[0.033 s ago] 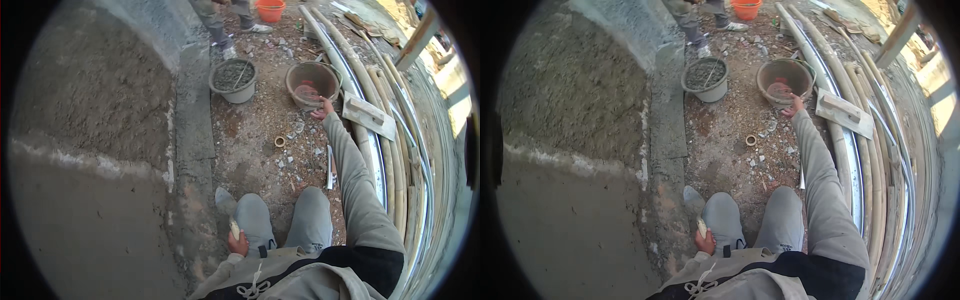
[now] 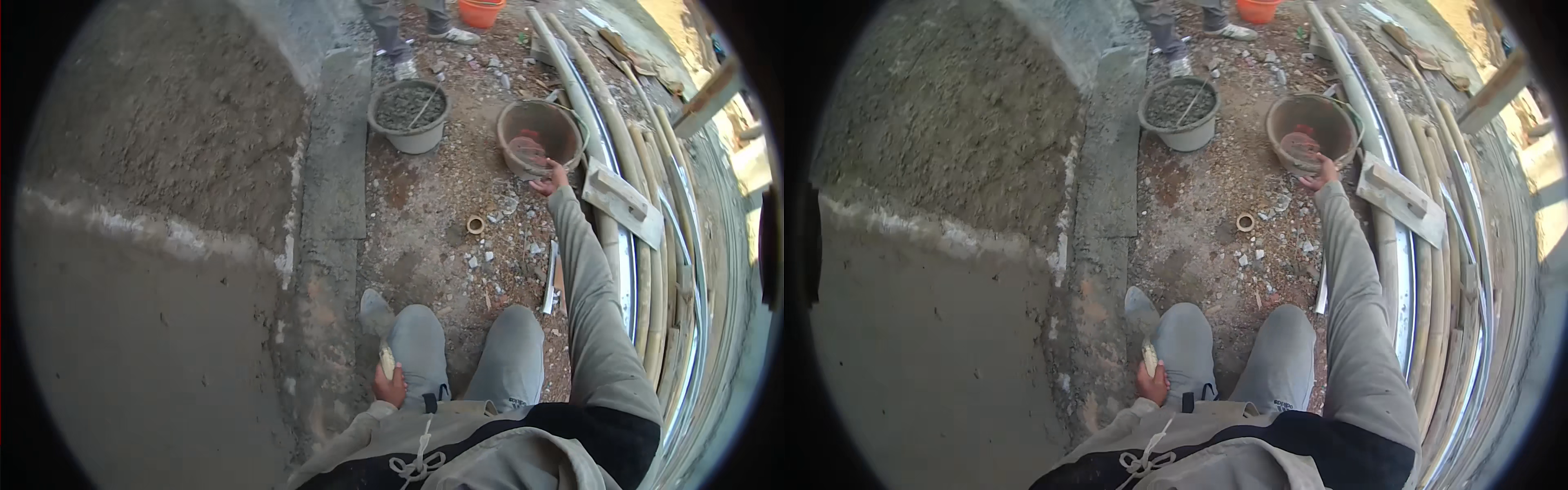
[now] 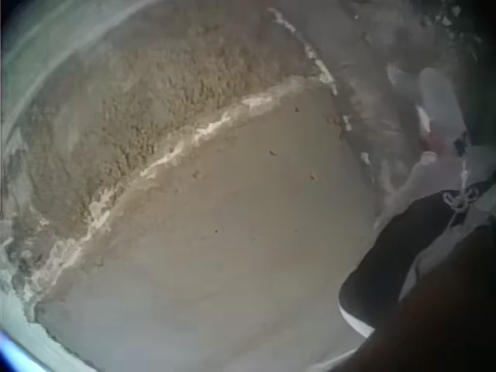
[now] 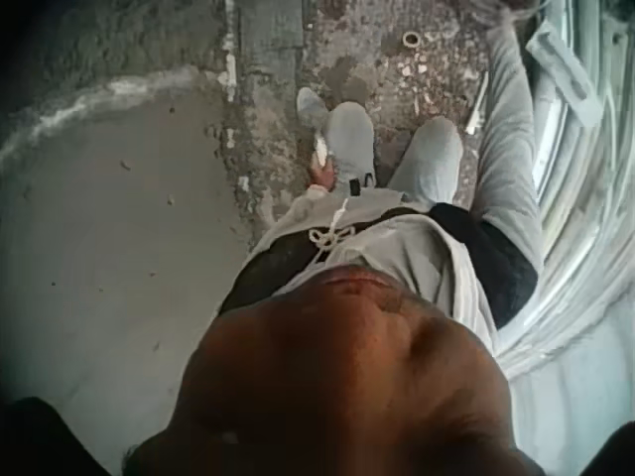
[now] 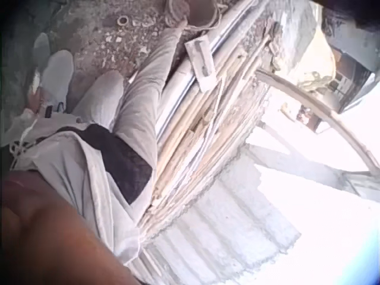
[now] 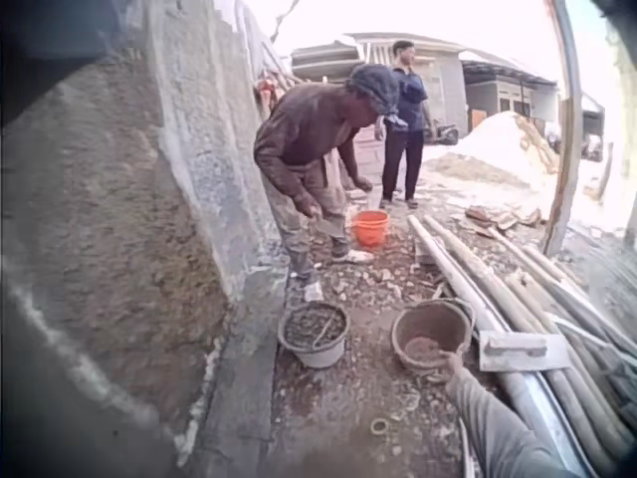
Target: The person scoops mortar from a bucket using a trowel and applies it along the base of the wall.
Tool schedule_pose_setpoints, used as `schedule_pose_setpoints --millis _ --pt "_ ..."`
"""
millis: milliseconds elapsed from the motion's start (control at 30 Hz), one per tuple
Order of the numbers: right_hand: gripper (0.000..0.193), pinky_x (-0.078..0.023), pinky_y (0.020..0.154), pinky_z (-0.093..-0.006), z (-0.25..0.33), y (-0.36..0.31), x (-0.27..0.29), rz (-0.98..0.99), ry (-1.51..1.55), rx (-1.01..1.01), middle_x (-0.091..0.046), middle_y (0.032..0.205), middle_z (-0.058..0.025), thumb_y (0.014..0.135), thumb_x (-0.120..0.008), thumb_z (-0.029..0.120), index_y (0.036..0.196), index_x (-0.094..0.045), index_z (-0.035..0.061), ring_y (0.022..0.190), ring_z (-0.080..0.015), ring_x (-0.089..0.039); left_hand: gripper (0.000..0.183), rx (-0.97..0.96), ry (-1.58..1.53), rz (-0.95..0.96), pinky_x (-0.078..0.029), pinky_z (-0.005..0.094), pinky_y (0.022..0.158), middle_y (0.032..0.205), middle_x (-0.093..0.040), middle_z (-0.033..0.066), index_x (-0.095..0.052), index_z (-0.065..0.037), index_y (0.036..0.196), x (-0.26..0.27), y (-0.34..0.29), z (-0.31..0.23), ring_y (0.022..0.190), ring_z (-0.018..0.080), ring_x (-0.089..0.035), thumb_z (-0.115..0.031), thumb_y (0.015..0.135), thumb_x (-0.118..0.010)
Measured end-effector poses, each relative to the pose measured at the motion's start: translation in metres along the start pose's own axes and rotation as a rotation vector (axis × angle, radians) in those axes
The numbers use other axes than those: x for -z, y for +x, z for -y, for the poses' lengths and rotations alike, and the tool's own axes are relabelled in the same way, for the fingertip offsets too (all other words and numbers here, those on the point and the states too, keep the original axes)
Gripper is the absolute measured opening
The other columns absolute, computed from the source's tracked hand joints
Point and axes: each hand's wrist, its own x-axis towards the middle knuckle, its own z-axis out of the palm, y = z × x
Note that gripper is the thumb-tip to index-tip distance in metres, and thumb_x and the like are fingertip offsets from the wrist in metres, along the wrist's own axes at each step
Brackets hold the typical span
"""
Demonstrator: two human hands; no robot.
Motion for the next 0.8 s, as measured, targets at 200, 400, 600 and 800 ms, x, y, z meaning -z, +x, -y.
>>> schedule_pose_setpoints --millis 200,400,600,800 --pt "0.036 -0.052 0.092 -0.0615 0.029 0.131 0.059 0.008 -0.016 0.156 -0.05 0.129 -0.0218 0.093 -0.045 0.004 0.128 -0.042 -0.0007 0.118 -0.0427 -0.052 0.028 -0.011 0.065 0.03 -0.049 0.0365 0.051 0.07 -0.064 0.0143 -0.058 -0.001 0.098 0.007 0.008 -0.017 0.056 0.0237 -0.065 -0.027 0.09 -0.065" --pt "0.021 -0.057 0.088 -0.0535 0.074 0.115 0.088 0.099 -0.215 0.263 -0.058 0.111 -0.0282 0.091 -0.041 -0.001 0.106 -0.045 -0.0149 0.104 -0.043 -0.062 0.027 -0.231 0.087 -0.05 -0.047 0.0456 0.06 0.074 -0.062 0.0239 -0.057 0.0 0.093 0.005 0.018 -0.01 0.072 0.0435 -0.063 -0.024 0.087 -0.066" --pt "0.02 -0.059 0.083 -0.0458 -0.083 -0.092 0.096 0.145 -0.404 0.125 -0.06 0.103 -0.017 0.093 -0.05 0.003 0.111 -0.046 -0.0046 0.096 -0.0328 -0.064 0.03 -0.26 0.238 -0.144 -0.046 0.0362 0.046 0.064 -0.061 0.0121 -0.056 0.001 0.092 0.019 0.006 0.013 0.051 0.0196 -0.063 -0.029 0.091 -0.063" --pt "0.033 -0.057 0.055 -0.0296 -0.22 -0.216 0.112 0.181 -0.601 0.197 -0.063 0.1 -0.0082 0.089 -0.058 0.004 0.121 -0.048 0.0042 0.078 -0.0199 -0.065 0.028 0.215 -0.431 -0.044 -0.043 0.0318 0.041 0.066 -0.056 0.0059 -0.053 -0.005 0.1 0.043 0.001 -0.003 0.047 0.0143 -0.053 -0.03 0.092 -0.061"
